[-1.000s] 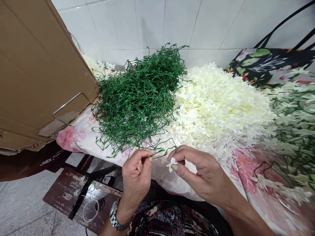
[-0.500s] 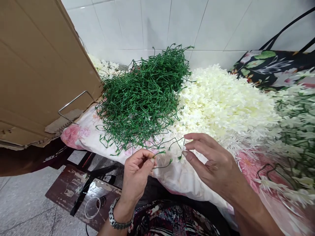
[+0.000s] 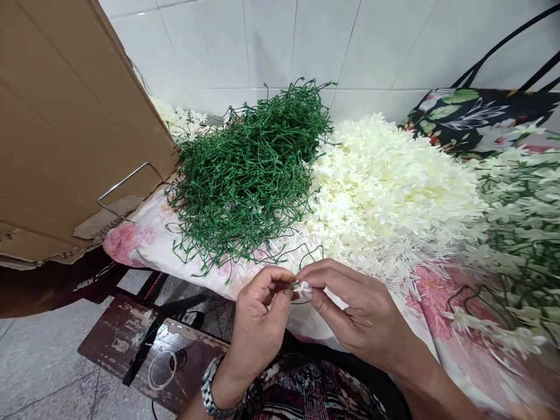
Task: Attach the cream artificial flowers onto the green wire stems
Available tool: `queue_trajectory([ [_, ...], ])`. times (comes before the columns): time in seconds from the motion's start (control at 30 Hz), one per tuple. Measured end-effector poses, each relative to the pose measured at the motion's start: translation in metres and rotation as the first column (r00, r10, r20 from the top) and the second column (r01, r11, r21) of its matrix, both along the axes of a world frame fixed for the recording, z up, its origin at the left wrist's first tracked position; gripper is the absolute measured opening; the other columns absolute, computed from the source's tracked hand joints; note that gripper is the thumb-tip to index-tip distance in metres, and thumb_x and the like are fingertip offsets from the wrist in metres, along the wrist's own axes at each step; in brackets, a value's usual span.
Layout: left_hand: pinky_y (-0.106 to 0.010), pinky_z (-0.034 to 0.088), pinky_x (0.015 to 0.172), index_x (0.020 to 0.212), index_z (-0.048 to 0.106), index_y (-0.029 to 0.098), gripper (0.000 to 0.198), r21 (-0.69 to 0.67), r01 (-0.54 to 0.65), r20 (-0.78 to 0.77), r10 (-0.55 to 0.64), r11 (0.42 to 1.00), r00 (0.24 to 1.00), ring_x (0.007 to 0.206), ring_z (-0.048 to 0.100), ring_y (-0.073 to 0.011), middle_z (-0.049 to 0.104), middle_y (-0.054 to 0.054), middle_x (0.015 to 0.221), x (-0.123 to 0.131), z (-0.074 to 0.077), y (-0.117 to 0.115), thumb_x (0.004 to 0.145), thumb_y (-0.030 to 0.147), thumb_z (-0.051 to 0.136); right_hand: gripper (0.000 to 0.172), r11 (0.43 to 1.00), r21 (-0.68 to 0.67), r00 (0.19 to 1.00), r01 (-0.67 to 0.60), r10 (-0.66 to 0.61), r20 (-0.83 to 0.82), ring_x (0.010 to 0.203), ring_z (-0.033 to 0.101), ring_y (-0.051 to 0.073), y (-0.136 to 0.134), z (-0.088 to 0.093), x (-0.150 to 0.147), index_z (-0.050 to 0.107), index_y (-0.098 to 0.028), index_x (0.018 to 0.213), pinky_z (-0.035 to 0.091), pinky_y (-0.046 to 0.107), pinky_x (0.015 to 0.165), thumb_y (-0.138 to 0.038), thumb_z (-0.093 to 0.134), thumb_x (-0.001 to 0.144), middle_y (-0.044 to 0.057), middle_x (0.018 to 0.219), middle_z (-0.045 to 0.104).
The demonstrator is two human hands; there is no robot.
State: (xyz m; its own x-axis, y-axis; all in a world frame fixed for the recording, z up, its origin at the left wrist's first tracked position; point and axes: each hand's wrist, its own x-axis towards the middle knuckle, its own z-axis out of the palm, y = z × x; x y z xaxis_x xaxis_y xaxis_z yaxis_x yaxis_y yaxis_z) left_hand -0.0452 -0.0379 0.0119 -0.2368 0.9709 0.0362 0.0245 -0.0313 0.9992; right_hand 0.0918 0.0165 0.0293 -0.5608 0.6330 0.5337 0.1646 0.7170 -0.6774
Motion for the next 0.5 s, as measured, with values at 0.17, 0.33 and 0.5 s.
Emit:
queue_trajectory([
  [0.17, -0.017, 0.036, 0.049, 0.071, 0.056, 0.016, 0.011, -0.021, -0.061, -0.032, 0.06, 0.998, 0.998, 0.052, 0.044, -0.0068, 0.05, 0.004, 0.061, 0.004, -0.004, -0.001, 0.079, 0.013, 0.05, 0.015, 1.0, -0.013, 1.0, 0.005, -0.005, -0.007, 0.076, 0.06, 0.013, -0.003, 0.002, 0.001, 0.059, -0.015, 0.084, 0.051, 0.024, 0.064, -0.007, 0.048, 0.082, 0.006, 0.081, 0.062],
  [0.33, -0.016, 0.022, 0.038, 0.072, 0.055, 0.015, 0.015, -0.078, 0.0, 0.346, 0.027, 0.997, 0.938, 0.04, 0.03, -0.0026, 0.048, 0.005, 0.058, 0.002, -0.014, -0.002, 0.076, 0.028, 0.06, 0.009, 0.987, -0.035, 0.987, 0.158, -0.158, -0.008, 0.069, 0.057, 0.011, -0.006, -0.002, 0.01, 0.057, -0.016, 0.083, 0.046, 0.023, 0.06, -0.008, 0.052, 0.081, 0.002, 0.074, 0.059],
  [0.5, -0.015, 0.017, 0.036, 0.067, 0.054, 0.014, 0.029, -0.193, 0.087, 0.559, 0.036, 0.977, 0.829, 0.039, 0.032, -0.0024, 0.047, 0.005, 0.053, 0.004, -0.009, -0.001, 0.063, 0.035, 0.073, 0.011, 0.99, 0.015, 0.99, 0.139, -0.14, 0.027, 0.064, 0.052, 0.01, -0.013, -0.004, 0.011, 0.055, -0.013, 0.084, 0.043, 0.022, 0.056, -0.004, 0.049, 0.081, 0.002, 0.069, 0.054],
])
